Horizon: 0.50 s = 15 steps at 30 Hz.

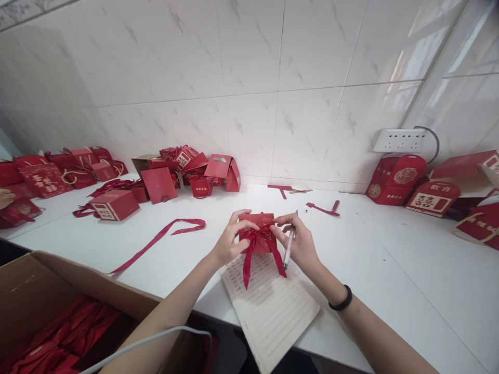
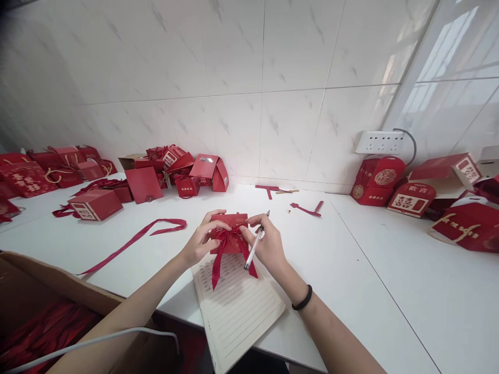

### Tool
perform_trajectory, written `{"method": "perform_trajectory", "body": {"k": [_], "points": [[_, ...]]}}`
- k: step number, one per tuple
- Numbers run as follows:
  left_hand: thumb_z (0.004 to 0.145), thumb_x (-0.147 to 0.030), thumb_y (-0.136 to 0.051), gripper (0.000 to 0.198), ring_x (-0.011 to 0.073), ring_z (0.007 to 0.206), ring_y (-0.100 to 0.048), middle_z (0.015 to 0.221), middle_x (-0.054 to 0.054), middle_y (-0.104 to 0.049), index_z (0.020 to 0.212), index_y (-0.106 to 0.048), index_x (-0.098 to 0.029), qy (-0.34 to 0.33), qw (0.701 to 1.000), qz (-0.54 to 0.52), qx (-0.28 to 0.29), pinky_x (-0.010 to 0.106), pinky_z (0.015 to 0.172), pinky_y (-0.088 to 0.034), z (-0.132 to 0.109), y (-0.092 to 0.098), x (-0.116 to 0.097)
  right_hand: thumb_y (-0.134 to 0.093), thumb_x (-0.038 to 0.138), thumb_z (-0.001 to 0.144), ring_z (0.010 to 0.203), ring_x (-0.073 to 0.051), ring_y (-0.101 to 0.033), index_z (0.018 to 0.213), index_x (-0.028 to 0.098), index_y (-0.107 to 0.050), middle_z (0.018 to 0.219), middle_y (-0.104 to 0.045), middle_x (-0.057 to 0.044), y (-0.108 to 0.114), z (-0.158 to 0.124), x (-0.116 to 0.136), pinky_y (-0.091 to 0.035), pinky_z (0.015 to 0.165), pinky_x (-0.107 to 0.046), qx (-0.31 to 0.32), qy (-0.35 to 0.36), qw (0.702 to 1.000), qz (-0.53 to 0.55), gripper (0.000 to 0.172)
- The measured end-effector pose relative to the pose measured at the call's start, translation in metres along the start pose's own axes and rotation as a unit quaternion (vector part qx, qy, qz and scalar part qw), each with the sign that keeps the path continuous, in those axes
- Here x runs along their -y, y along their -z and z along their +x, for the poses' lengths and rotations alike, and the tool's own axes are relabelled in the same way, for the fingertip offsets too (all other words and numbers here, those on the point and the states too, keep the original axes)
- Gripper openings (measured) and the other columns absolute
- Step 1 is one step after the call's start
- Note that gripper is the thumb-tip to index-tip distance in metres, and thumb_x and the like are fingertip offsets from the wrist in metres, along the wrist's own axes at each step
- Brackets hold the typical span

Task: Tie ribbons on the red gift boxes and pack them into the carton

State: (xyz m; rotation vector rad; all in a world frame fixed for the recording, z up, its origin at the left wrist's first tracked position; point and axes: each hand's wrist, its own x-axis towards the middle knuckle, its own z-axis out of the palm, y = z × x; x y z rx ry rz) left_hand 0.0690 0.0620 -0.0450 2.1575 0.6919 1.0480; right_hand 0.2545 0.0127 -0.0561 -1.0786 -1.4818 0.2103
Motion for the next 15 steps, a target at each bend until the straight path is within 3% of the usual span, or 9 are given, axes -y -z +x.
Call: {"method": "perform_trajectory", "body": {"k": [4,8,15], "points": [[0.068,-0.009,-0.051,0.031,0.0283,0.118,-0.048,0.135,0.008,-0.038,0.093,-0.064,-0.022,-0.006,1.000,0.010,-0.013,0.038,0.084,-0.051,-0.001,0.000,0.000,-0.062,0.049,0.078,0.065,-0.017,-0.056,0.078,0.020,-0.052,0.074,-0.059,-0.003,-0.001,0.002,-0.001,-0.048,0.059,-0.031,0.012,-0.101,0.990,0.093,0.031],[0.080,-0.026,-0.053,0.014,0.0265,0.122,-0.045,0.132,0.009,-0.044,0.088,-0.064,-0.021,0.012,0.998,0.016,-0.067,0.035,0.081,-0.051,0.000,-0.005,-0.001,-0.067,0.055,0.072,0.062,-0.016,-0.053,0.075,0.019,-0.053,0.069,-0.055,-0.001,-0.001,0.000,-0.005,-0.047,0.060,-0.031,-0.006,-0.131,0.985,0.115,0.039],[0.082,-0.034,-0.054,0.015,0.0219,0.121,-0.047,0.125,0.009,-0.052,0.076,-0.052,-0.020,0.053,0.989,-0.043,-0.131,0.034,0.087,-0.048,0.001,-0.009,0.002,-0.069,0.059,0.067,0.064,-0.017,-0.053,0.078,0.020,-0.052,0.070,-0.055,-0.002,-0.002,-0.002,-0.003,-0.045,0.061,-0.032,0.012,-0.156,0.977,0.144,0.044]]}}
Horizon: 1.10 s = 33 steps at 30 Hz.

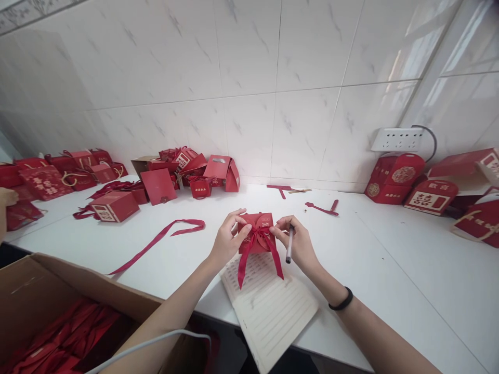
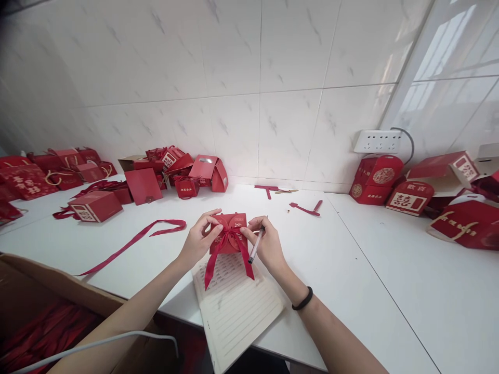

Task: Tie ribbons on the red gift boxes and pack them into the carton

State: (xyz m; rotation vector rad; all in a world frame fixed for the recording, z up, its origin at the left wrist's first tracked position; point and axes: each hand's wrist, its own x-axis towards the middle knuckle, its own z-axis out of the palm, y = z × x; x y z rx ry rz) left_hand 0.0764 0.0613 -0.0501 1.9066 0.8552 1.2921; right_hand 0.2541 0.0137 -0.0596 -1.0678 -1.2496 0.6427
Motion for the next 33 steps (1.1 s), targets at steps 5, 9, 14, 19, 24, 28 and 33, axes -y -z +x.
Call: {"method": "perform_trajectory", "body": {"k": [5,9,14,19,24,28,33], "points": [[0.082,-0.035,-0.053,0.017,0.0216,0.121,-0.046,0.121,0.009,-0.054,0.073,-0.050,-0.020,0.012,1.000,-0.007,-0.006,0.033,0.088,-0.047,0.001,-0.001,-0.002,-0.067,0.058,0.069,0.059,-0.015,-0.049,0.074,0.020,-0.052,0.066,-0.054,-0.001,-0.002,-0.001,0.005,-0.042,0.056,-0.029,-0.001,0.001,1.000,-0.023,0.042],[0.081,-0.037,-0.054,0.021,0.0229,0.116,-0.050,0.120,0.009,-0.055,0.070,-0.048,-0.020,0.034,0.999,-0.021,-0.021,0.034,0.084,-0.048,0.002,-0.004,0.002,-0.066,0.057,0.070,0.056,-0.014,-0.047,0.072,0.019,-0.052,0.062,-0.052,0.001,-0.003,0.000,0.003,-0.040,0.053,-0.028,-0.008,0.002,1.000,-0.029,0.040],[0.080,-0.037,-0.055,0.021,0.0222,0.111,-0.052,0.117,0.009,-0.055,0.070,-0.048,-0.020,0.034,0.999,-0.015,-0.014,0.033,0.082,-0.049,0.002,-0.005,0.001,-0.062,0.049,0.077,0.060,-0.016,-0.051,0.076,0.020,-0.050,0.070,-0.055,-0.001,-0.001,-0.001,-0.003,-0.043,0.056,-0.030,-0.006,0.031,0.998,-0.054,0.031],[0.083,-0.034,-0.051,0.018,0.0208,0.110,-0.052,0.113,0.008,-0.054,0.072,-0.047,-0.020,0.007,1.000,0.013,-0.008,0.033,0.083,-0.049,-0.002,-0.003,-0.005,-0.061,0.032,0.083,0.083,-0.020,-0.056,0.090,0.022,-0.052,0.089,-0.058,-0.006,-0.005,-0.015,0.002,-0.047,0.069,-0.035,-0.036,0.272,0.942,-0.193,0.015],[0.086,-0.033,-0.048,0.019,0.0216,0.110,-0.051,0.110,0.008,-0.054,0.073,-0.049,-0.019,-0.033,0.997,0.064,-0.005,0.033,0.080,-0.049,-0.002,-0.002,-0.003,-0.058,0.021,0.087,0.088,-0.021,-0.057,0.098,0.022,-0.051,0.097,-0.061,-0.008,-0.019,-0.026,0.010,-0.045,0.072,-0.036,0.097,0.433,0.855,-0.269,0.014],[0.087,-0.030,-0.047,0.018,0.0218,0.109,-0.052,0.110,0.008,-0.054,0.073,-0.052,-0.019,-0.052,0.995,0.081,-0.004,0.034,0.079,-0.049,-0.001,-0.001,-0.004,-0.056,0.024,0.089,0.092,-0.022,-0.057,0.099,0.022,-0.051,0.100,-0.061,-0.009,-0.018,-0.023,0.007,-0.046,0.074,-0.038,0.067,0.409,0.867,-0.277,0.011],[0.079,-0.015,-0.046,0.012,0.0235,0.115,-0.049,0.115,0.009,-0.051,0.077,-0.057,-0.020,-0.107,0.991,0.062,0.047,0.039,0.091,-0.046,-0.003,0.004,-0.002,-0.053,0.021,0.090,0.097,-0.024,-0.054,0.100,0.023,-0.049,0.109,-0.059,-0.009,-0.011,-0.017,-0.004,-0.045,0.080,-0.042,0.035,0.325,0.906,-0.269,0.011]]}}
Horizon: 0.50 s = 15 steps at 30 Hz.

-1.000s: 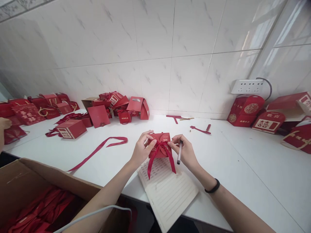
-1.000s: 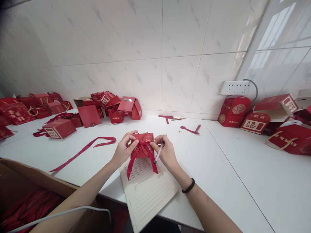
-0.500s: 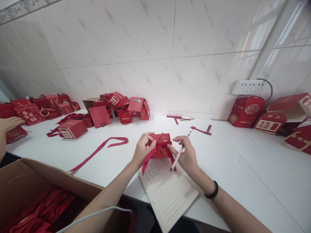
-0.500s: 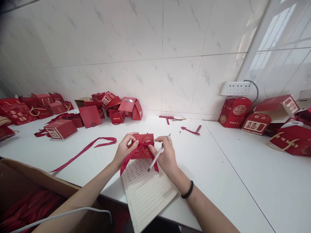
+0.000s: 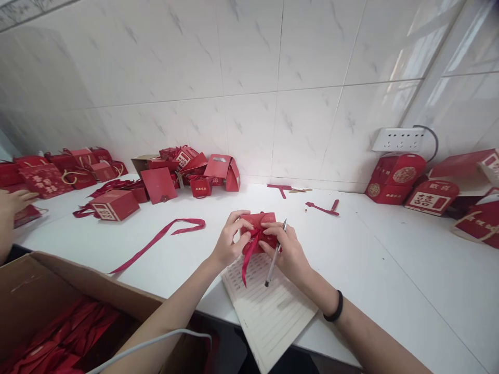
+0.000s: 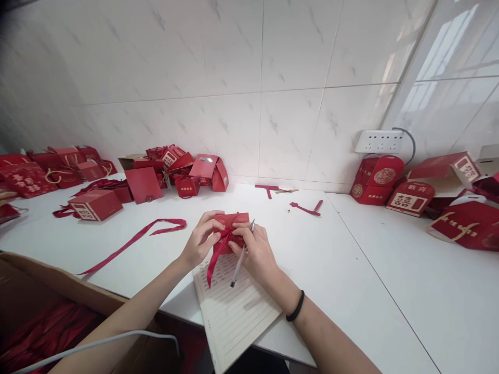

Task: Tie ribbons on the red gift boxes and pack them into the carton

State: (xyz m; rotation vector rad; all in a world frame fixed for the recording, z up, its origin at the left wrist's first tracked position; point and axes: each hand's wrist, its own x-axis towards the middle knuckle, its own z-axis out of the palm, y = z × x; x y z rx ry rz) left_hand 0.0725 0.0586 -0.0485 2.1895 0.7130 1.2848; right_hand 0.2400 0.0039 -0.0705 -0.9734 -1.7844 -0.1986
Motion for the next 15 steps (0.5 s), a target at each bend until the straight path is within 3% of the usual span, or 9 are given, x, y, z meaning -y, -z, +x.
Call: {"method": "perform_trajectory", "body": {"k": [4,15], "points": [[0.070,-0.008,-0.048,0.023,0.0254,0.118,-0.047,0.122,0.010,-0.046,0.085,-0.061,-0.020,-0.020,0.999,-0.008,0.034,0.040,0.092,-0.047,-0.0020,0.0021,0.0015,-0.049,0.015,0.089,0.088,-0.022,-0.056,0.096,0.025,-0.049,0.099,-0.063,-0.005,-0.0022,0.0014,-0.0036,-0.044,0.077,-0.040,-0.010,-0.016,1.000,0.012,0.012],[0.082,-0.018,-0.050,0.007,0.0212,0.113,-0.050,0.115,0.009,-0.051,0.080,-0.057,-0.020,-0.018,1.000,0.017,-0.011,0.037,0.087,-0.049,0.0001,-0.0046,0.0048,-0.048,0.015,0.088,0.081,-0.021,-0.055,0.090,0.025,-0.050,0.086,-0.063,-0.002,-0.0045,0.0069,-0.0041,-0.039,0.078,-0.041,-0.017,-0.034,0.999,0.014,0.010]]}}
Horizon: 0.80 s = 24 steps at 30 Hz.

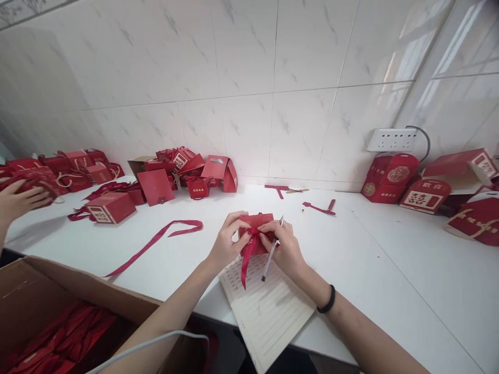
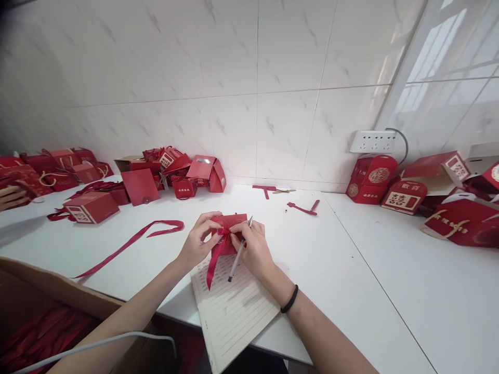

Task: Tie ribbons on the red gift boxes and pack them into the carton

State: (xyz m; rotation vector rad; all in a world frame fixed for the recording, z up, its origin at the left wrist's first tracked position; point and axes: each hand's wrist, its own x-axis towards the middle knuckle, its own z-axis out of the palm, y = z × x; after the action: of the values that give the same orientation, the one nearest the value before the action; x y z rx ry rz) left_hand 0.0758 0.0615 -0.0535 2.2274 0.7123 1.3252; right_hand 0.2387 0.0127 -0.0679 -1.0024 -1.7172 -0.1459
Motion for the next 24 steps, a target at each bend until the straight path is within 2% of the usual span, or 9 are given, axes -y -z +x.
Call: {"method": "perform_trajectory", "body": {"k": [6,9,15,19,24], "points": [[0.080,-0.014,-0.046,0.008,0.0205,0.112,-0.050,0.112,0.008,-0.053,0.074,-0.047,-0.020,0.039,0.999,-0.008,-0.024,0.035,0.081,-0.051,-0.0018,-0.0011,0.0004,-0.047,0.017,0.088,0.080,-0.021,-0.055,0.087,0.024,-0.052,0.085,-0.063,-0.003,-0.0015,0.0000,-0.0001,-0.042,0.078,-0.040,-0.001,-0.011,1.000,-0.001,0.009],[0.078,-0.013,-0.046,0.007,0.0208,0.111,-0.050,0.112,0.008,-0.053,0.074,-0.046,-0.020,0.036,0.999,-0.010,-0.029,0.034,0.079,-0.051,-0.0022,0.0001,-0.0014,-0.046,0.016,0.088,0.079,-0.020,-0.055,0.086,0.024,-0.052,0.085,-0.063,-0.003,-0.0014,0.0002,-0.0002,-0.043,0.075,-0.038,-0.003,-0.017,1.000,0.014,0.010],[0.076,-0.017,-0.057,0.021,0.0214,0.111,-0.050,0.115,0.008,-0.049,0.096,-0.054,-0.022,-0.011,0.999,0.030,-0.016,0.038,0.087,-0.050,-0.0020,-0.0001,-0.0023,-0.046,0.016,0.089,0.082,-0.021,-0.055,0.086,0.024,-0.052,0.087,-0.063,-0.004,-0.0016,-0.0002,-0.0006,-0.045,0.071,-0.037,0.005,-0.035,0.999,0.036,0.010],[0.081,-0.020,-0.053,0.002,0.0197,0.105,-0.053,0.113,0.007,-0.050,0.082,-0.055,-0.020,0.005,0.998,0.052,-0.022,0.037,0.086,-0.050,-0.0012,-0.0026,-0.0015,-0.046,0.016,0.089,0.083,-0.021,-0.056,0.087,0.024,-0.052,0.087,-0.063,-0.004,-0.0019,-0.0005,0.0001,-0.046,0.072,-0.037,-0.001,-0.029,0.999,0.036,0.010],[0.081,-0.020,-0.053,0.005,0.0197,0.102,-0.055,0.113,0.008,-0.051,0.077,-0.053,-0.019,0.006,0.999,0.029,-0.014,0.037,0.085,-0.050,-0.0020,-0.0022,-0.0023,-0.047,0.015,0.088,0.091,-0.022,-0.057,0.088,0.024,-0.052,0.089,-0.064,-0.004,-0.0022,-0.0008,0.0013,-0.045,0.081,-0.041,-0.017,-0.009,0.999,0.035,0.010]]}}
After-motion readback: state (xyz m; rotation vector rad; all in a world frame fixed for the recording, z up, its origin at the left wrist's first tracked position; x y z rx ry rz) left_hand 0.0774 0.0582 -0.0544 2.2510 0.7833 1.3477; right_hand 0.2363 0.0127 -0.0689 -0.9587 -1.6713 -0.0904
